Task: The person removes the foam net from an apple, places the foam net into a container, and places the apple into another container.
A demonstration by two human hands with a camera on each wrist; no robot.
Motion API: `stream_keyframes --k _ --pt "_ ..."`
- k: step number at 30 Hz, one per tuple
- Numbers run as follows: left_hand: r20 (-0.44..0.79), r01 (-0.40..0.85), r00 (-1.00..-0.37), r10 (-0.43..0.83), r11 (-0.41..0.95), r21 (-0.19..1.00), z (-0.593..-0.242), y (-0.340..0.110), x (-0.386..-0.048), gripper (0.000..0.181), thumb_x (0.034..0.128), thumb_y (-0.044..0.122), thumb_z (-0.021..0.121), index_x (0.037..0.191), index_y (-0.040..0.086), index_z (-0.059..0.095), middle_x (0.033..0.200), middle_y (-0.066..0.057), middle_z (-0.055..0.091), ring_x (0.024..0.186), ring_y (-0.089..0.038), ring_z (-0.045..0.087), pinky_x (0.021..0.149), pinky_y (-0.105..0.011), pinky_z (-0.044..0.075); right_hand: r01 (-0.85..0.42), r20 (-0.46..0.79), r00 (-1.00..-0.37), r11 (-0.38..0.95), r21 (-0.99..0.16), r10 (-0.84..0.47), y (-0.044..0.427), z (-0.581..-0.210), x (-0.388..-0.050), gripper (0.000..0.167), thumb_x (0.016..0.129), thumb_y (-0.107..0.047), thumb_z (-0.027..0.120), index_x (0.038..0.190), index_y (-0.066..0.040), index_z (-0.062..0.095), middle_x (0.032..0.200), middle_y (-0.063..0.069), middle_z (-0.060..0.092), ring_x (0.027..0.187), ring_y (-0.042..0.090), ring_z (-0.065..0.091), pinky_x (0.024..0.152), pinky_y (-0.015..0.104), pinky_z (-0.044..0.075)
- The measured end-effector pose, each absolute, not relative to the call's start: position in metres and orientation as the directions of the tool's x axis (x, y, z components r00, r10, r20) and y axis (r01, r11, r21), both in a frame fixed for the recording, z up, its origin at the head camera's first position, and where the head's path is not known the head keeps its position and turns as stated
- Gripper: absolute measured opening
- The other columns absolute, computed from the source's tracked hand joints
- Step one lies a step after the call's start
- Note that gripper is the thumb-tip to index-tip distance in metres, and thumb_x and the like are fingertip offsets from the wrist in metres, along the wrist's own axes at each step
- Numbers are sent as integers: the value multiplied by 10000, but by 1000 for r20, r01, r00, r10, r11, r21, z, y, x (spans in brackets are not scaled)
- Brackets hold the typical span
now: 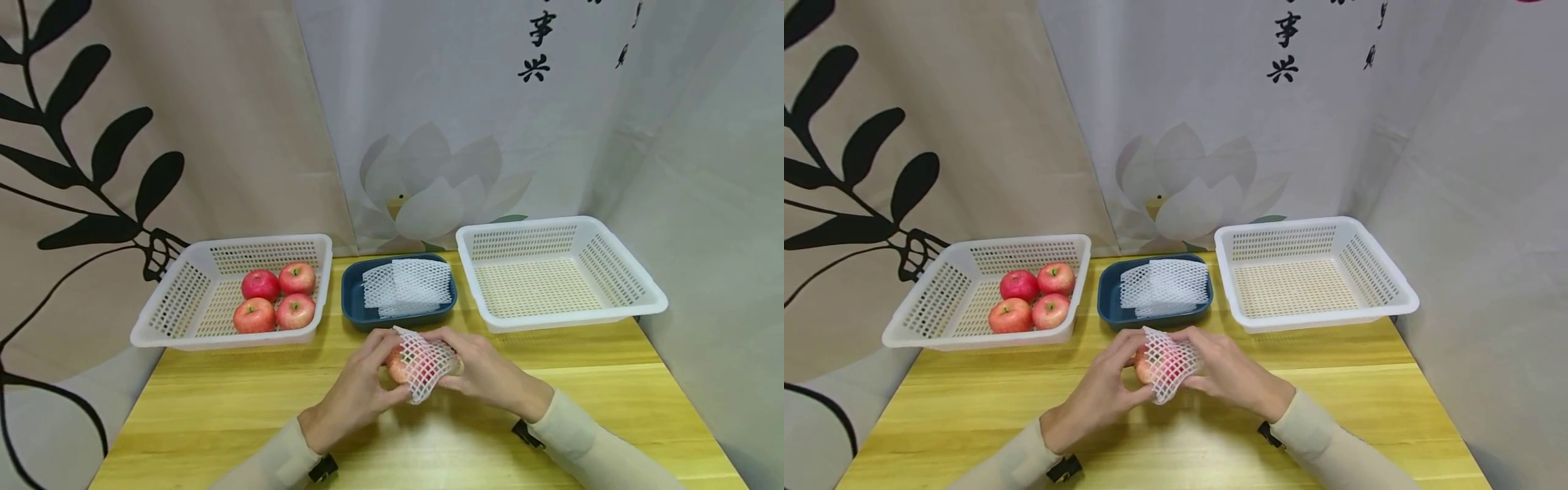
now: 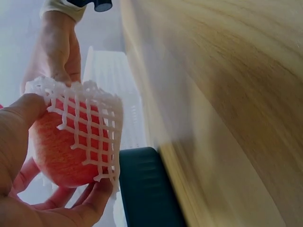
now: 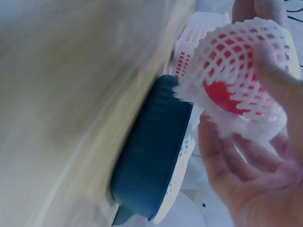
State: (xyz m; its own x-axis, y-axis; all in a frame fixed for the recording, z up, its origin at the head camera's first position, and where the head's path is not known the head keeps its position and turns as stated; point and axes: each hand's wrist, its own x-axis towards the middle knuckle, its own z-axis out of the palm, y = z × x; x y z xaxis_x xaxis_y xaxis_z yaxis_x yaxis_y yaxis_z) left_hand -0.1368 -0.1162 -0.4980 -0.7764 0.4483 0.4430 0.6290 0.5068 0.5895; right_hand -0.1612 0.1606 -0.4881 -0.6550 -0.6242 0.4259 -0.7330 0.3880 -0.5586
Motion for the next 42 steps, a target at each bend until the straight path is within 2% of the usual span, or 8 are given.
stream_keyframes --k 5,8,12,16,19,23,33,42 --pt "430 592 -806 407 514 622 -496 -118 -135 709 844 75 1028 1467 117 691 1474 -100 661 1254 -217 737 1026 -333 692 -774 503 -627 402 -489 -595 165 -485 -164 508 865 39 983 1331 -30 794 1404 142 814 1252 313 820 1038 451 713" --pt "426 578 -816 391 521 628 -494 -119 -135 695 859 89 1028 1464 133 689 1472 -93 655 1258 -225 736 1009 -329 695 -797 537 -603 415 -438 -590 166 -484 -164 567 855 -36 1021 1373 -3 792 1435 161 793 1287 336 809 1063 482 704" --pt "437 587 -809 392 517 623 -493 -118 -136 694 865 125 1037 1466 151 690 1458 -86 654 1258 -215 735 1011 -334 694 -835 572 -548 362 -415 -610 161 -484 -166 723 850 -137 1044 1480 7 722 1431 132 796 1253 291 816 1046 414 709" --pt "425 580 -813 397 509 636 -494 -118 -137 700 880 140 1029 1488 162 682 1474 -91 633 1259 -206 729 985 -306 693 -855 608 -516 330 -399 -603 159 -482 -169 559 873 -57 996 1385 -29 773 1318 84 844 1166 232 842 994 316 708" --pt "421 570 -821 386 526 631 -493 -119 -137 705 893 186 1033 1503 185 681 1479 -78 621 1291 -204 724 1029 -339 693 -848 610 -529 340 -407 -590 160 -480 -170 459 879 16 973 1304 -38 810 1234 70 872 1090 206 856 955 282 706" --pt "431 568 -823 369 546 616 -491 -121 -138 704 908 251 1032 1521 233 686 1472 -48 613 1314 -187 708 1079 -382 687 -838 591 -546 394 -379 -594 162 -478 -171 400 914 54 935 1285 -43 821 1196 72 878 1068 216 848 940 328 716" --pt "431 558 -829 356 568 605 -488 -127 -141 688 926 263 1006 1537 232 692 1465 -59 619 1288 -193 711 1041 -374 695 -782 542 -610 552 -290 -578 166 -466 -179 324 938 75 909 1228 -48 835 1128 77 849 1007 237 817 862 406 713" --pt "420 549 -835 356 575 606 -490 -130 -144 667 934 263 998 1530 217 702 1468 -54 661 1277 -195 736 1024 -374 702 -710 536 -677 641 -294 -504 160 -438 -198 212 962 39 902 1147 -27 824 1082 106 855 959 265 787 826 432 694"
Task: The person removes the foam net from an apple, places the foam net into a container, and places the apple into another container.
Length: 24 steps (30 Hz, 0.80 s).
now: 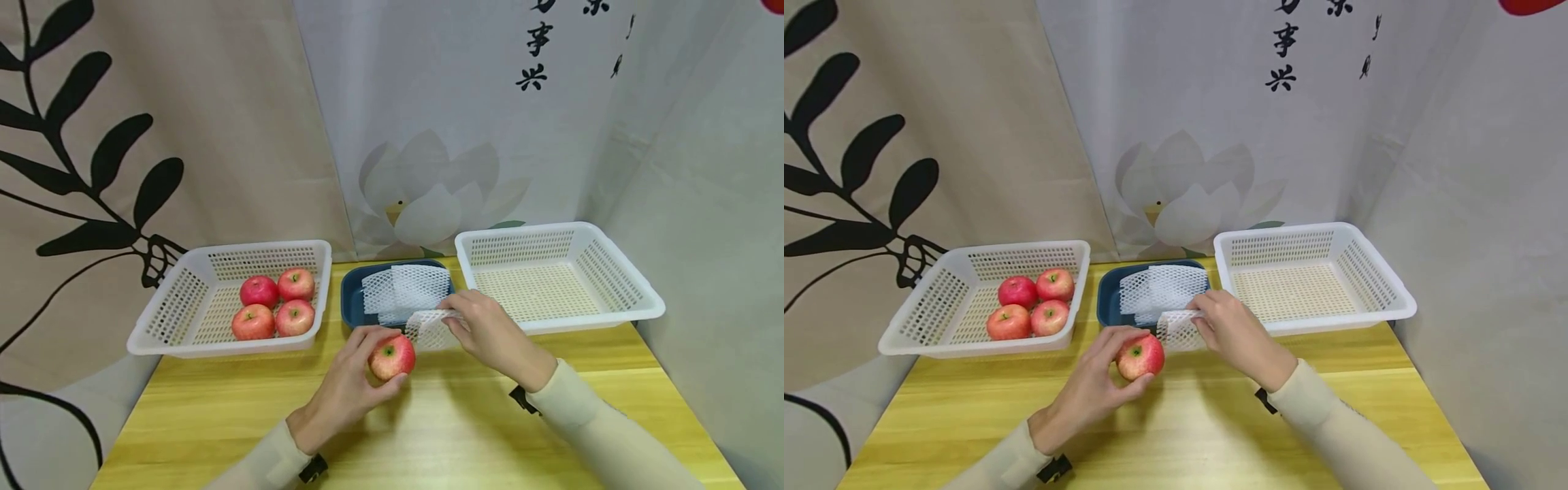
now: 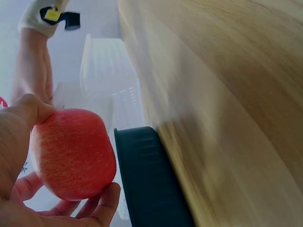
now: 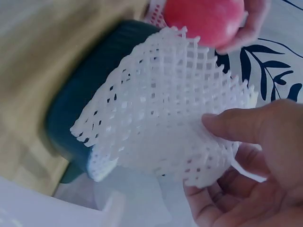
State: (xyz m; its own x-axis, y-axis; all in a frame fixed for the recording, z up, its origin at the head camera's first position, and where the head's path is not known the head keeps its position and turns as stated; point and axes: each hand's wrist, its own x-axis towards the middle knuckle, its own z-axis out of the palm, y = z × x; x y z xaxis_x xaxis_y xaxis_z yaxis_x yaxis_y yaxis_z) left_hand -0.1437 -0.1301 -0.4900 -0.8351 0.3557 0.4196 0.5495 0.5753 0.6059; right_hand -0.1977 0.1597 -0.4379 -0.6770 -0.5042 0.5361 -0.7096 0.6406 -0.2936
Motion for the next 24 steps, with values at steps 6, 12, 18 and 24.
stream_keyframes --k 6,12,18,24 --pt "420 562 -827 374 567 602 -496 -131 -143 681 929 260 1005 1536 206 700 1481 -36 662 1318 -189 732 1063 -394 699 -666 558 -702 686 -293 -444 147 -420 -218 174 965 31 879 1109 -9 789 1056 141 828 941 311 765 830 471 676" --pt "412 559 -829 379 569 603 -500 -131 -142 683 918 267 1017 1524 216 707 1467 -21 672 1313 -179 731 1073 -399 697 -639 598 -701 714 -286 -388 128 -412 -237 158 951 45 857 1063 -14 763 1010 158 781 887 329 713 785 460 654" --pt "409 560 -828 382 567 604 -500 -132 -140 674 916 269 1017 1514 192 717 1459 -21 672 1285 -175 738 1062 -388 699 -604 618 -709 746 -280 -341 107 -412 -252 166 945 57 842 1065 -10 748 1025 169 735 943 366 701 842 477 663" --pt "414 568 -823 389 563 600 -498 -132 -143 675 924 270 1011 1526 197 713 1466 -21 669 1309 -178 727 1061 -386 697 -595 635 -696 764 -250 -334 93 -415 -269 172 948 98 811 1061 2 724 1048 194 698 992 411 695 869 497 668"
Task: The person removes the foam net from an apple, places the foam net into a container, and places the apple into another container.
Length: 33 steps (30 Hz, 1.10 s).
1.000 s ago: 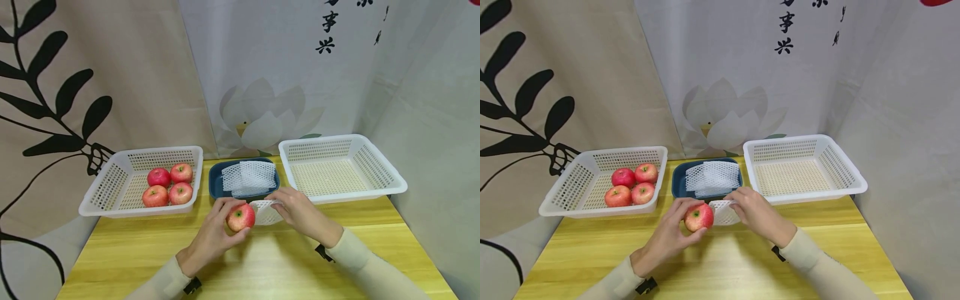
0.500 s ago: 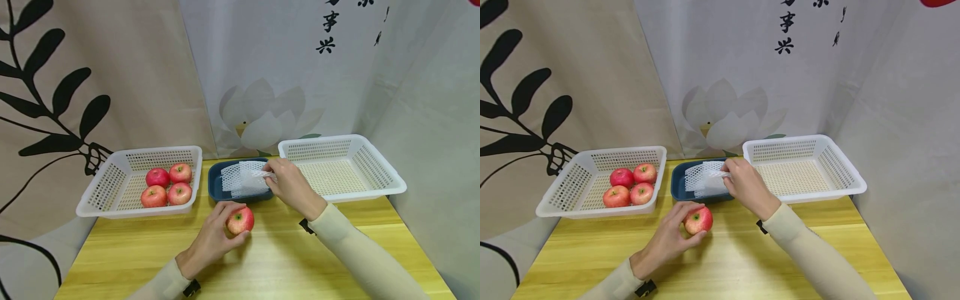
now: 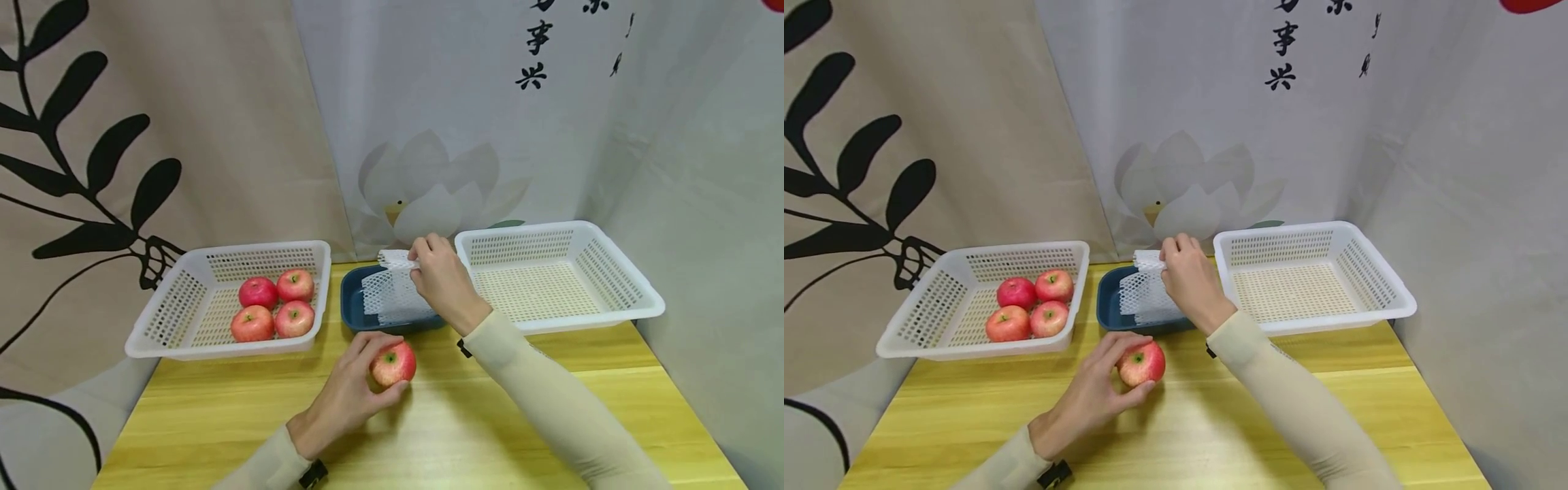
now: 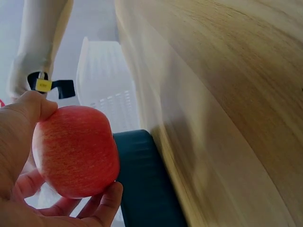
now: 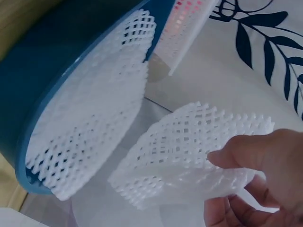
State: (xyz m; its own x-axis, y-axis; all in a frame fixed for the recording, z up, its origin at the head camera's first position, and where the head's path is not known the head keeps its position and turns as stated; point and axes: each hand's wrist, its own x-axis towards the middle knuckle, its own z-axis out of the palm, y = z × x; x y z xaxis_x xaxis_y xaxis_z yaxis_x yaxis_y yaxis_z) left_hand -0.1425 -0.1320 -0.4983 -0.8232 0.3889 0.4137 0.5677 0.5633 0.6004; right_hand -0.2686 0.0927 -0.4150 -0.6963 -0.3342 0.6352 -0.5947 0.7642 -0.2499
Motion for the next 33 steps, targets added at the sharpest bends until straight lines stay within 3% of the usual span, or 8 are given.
stream_keyframes --k 6,14,17,20,25,28,30,33 --pt "392 553 -833 391 568 610 -498 -132 -141 668 928 273 1011 1521 201 713 1448 -30 670 1282 -176 732 1047 -377 702 -555 583 -733 804 -213 -351 83 -428 -280 169 968 78 813 1062 -9 703 1061 188 686 997 391 675 853 458 669" --pt "381 545 -838 390 568 617 -498 -133 -140 672 930 281 1010 1526 193 713 1450 -21 664 1297 -171 724 1060 -377 699 -526 403 -813 827 -197 -421 76 -451 -283 109 1014 22 827 1088 -5 751 1103 198 735 1035 404 702 882 469 705" --pt "371 538 -843 391 568 623 -498 -133 -139 672 931 277 1009 1528 189 712 1453 -20 659 1297 -171 724 1066 -381 698 -550 348 -816 805 -224 -461 78 -462 -286 91 1011 24 818 1097 6 794 1098 209 771 1041 418 740 909 494 710" --pt "366 535 -844 393 569 624 -498 -133 -139 670 933 271 1008 1528 196 710 1452 -25 657 1286 -169 729 1061 -382 698 -577 342 -800 788 -213 -493 83 -487 -300 113 967 -22 864 1075 -31 836 1054 167 814 979 368 782 838 540 704" --pt "362 536 -843 397 571 622 -497 -132 -138 665 936 276 1007 1527 220 706 1454 -24 657 1282 -161 730 1056 -380 696 -598 284 -795 772 -217 -536 87 -504 -304 215 983 -211 947 1108 -51 875 1062 137 841 964 324 809 844 556 701" --pt "357 532 -846 397 575 622 -497 -131 -137 667 937 284 1007 1529 230 704 1462 -16 654 1290 -154 723 1059 -383 694 -603 237 -797 753 -264 -555 85 -491 -292 252 1075 -262 868 1130 -17 877 1085 173 834 1008 374 797 925 542 696" --pt "350 527 -849 397 578 623 -497 -131 -137 668 939 289 1005 1532 237 701 1467 -11 650 1292 -149 718 1062 -384 693 -626 256 -778 739 -248 -574 87 -495 -292 251 1126 -271 797 1092 -38 882 1047 156 823 981 363 781 890 564 676" --pt "347 524 -850 396 578 626 -498 -130 -136 663 940 287 1004 1528 244 702 1467 -9 651 1290 -148 720 1062 -383 695 -622 233 -783 743 -247 -577 87 -502 -296 190 1146 -164 736 1098 -57 887 1060 150 804 996 341 767 925 570 665"
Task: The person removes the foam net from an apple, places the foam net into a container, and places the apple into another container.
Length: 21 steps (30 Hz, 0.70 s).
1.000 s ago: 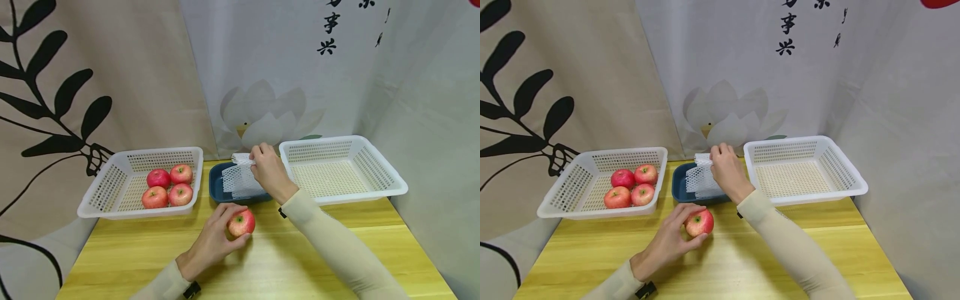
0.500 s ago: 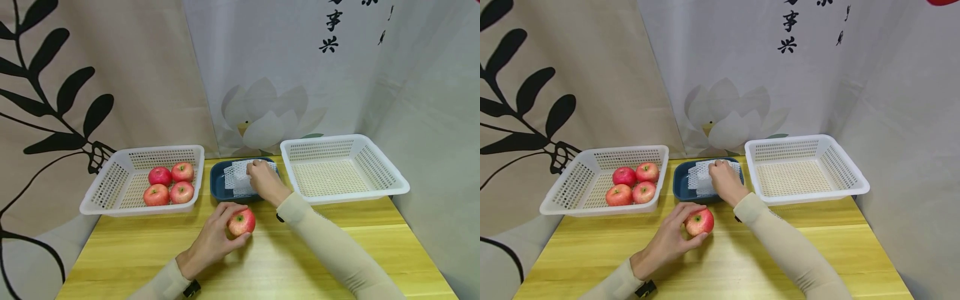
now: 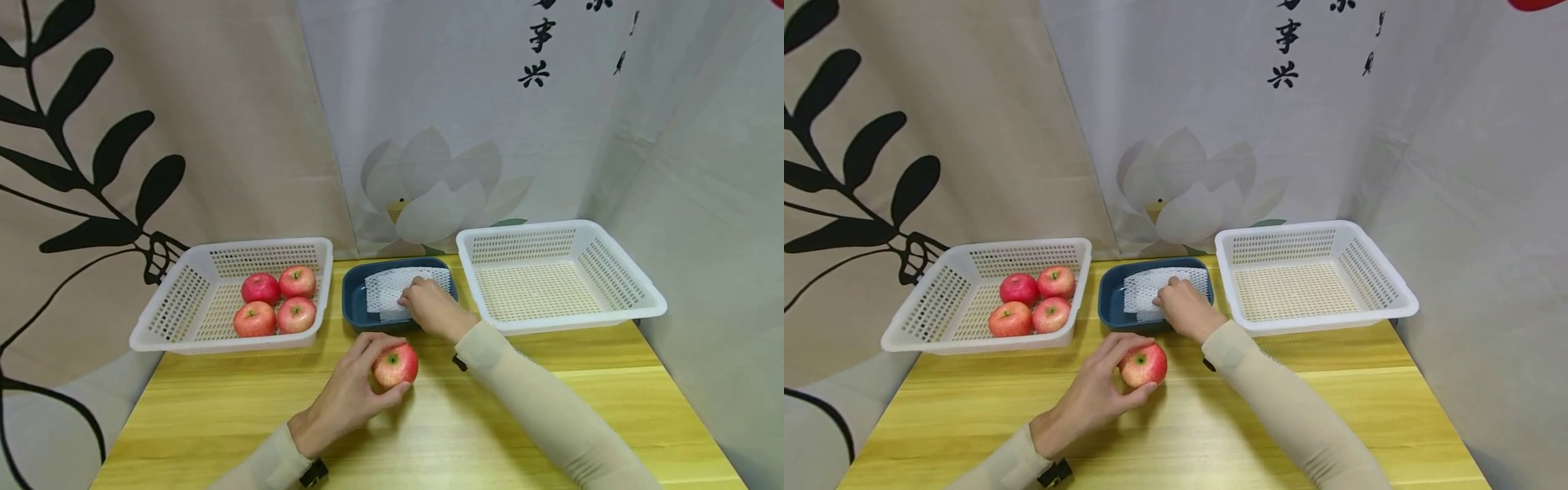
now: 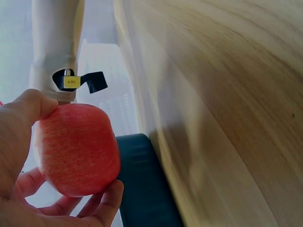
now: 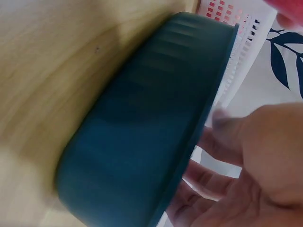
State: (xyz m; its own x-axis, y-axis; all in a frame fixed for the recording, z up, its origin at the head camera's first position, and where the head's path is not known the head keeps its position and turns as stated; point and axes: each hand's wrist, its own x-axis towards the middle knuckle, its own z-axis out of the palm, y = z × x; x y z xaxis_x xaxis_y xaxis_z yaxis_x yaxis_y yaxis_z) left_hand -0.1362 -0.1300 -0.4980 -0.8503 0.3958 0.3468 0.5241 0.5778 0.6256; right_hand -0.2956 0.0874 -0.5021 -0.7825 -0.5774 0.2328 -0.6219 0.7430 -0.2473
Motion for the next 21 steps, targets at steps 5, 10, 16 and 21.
stream_keyframes --k 5,10,16,21 --pt "345 525 -850 399 572 631 -499 -130 -135 649 945 288 997 1524 251 705 1465 -1 651 1293 -149 724 1062 -373 693 -572 138 -820 779 -259 -556 88 -525 -313 268 1016 24 821 1254 -86 880 1221 169 786 1076 358 763 982 508 685" --pt "340 522 -850 401 566 638 -499 -129 -135 645 951 296 990 1527 260 704 1467 11 650 1293 -146 725 1059 -366 691 -549 106 -832 779 -303 -545 87 -521 -315 258 1017 3 856 1259 -81 877 1229 171 780 1095 351 768 995 471 692" --pt "331 513 -856 396 577 636 -498 -131 -135 649 951 310 990 1530 275 700 1462 23 649 1270 -129 723 1046 -353 690 -551 134 -831 767 -329 -539 92 -540 -325 336 968 59 851 1268 -91 877 1239 154 793 1109 338 779 1026 466 692" --pt "334 516 -855 397 579 631 -497 -132 -136 655 947 304 994 1531 269 700 1458 23 648 1267 -126 721 1045 -346 692 -567 139 -820 754 -332 -555 95 -513 -304 413 929 142 803 1308 -21 836 1286 198 798 1168 367 776 1076 480 676"
